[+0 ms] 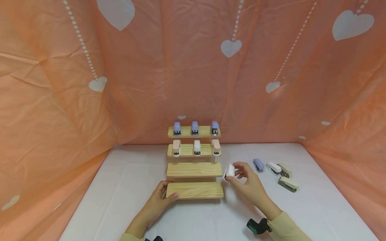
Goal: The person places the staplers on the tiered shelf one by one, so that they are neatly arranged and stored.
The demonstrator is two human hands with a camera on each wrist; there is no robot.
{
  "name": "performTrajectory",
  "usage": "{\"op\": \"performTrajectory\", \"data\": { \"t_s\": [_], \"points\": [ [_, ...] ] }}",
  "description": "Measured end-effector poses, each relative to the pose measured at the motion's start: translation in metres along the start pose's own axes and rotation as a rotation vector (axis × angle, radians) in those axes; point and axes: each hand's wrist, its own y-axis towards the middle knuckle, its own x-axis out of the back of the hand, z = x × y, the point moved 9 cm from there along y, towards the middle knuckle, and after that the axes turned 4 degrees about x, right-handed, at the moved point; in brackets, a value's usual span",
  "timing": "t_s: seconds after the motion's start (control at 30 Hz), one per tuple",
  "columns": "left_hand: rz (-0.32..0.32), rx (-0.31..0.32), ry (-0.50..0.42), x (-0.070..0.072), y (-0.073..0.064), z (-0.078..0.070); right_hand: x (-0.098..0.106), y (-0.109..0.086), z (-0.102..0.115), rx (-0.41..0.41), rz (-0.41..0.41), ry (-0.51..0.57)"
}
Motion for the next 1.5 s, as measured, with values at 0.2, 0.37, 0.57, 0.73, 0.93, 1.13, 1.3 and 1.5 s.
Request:
{"op": "performTrajectory", "data": {
  "t_s": [0.2, 0.37, 0.57, 0.73, 0.93, 1.13, 1.3, 1.5],
  "points": [
    [0.006, 0.002, -0.004, 0.0, 0.0, 0.0, -0.022, 0.008, 0.025, 0.111, -0.001, -0.042],
    [0.005, 0.004, -0.006, 0.001, -0.001, -0.001, -0.043, 0.016, 0.038, 0.123, 0.045, -0.035],
    [-0.001, 0.005, -0.012, 0.001, -0.001, -0.001, -0.067, 0.03, 0.051, 0.091, 0.1, -0.062],
    [-0.004, 0.002, -0.011, 0.002, 0.0, 0.0, -0.091, 0.042, 0.061, 0.083, 0.138, -0.071],
    [0.014, 0.004, -0.011, 0.0, -0.001, -0.001, -0.116, 0.05, 0.069, 0.09, 0.158, -0.095],
    [0.016, 0.013, -0.004, 0.0, -0.002, -0.002, -0.131, 0.054, 0.076, 0.09, 0.181, -0.122],
    [0.018, 0.019, 0.001, 0.0, -0.001, -0.002, -0.136, 0.056, 0.079, 0.076, 0.169, -0.131],
    [0.025, 0.018, -0.005, -0.001, -0.002, -0.001, -0.145, 0.059, 0.083, 0.099, 0.163, -0.132]
  ]
}}
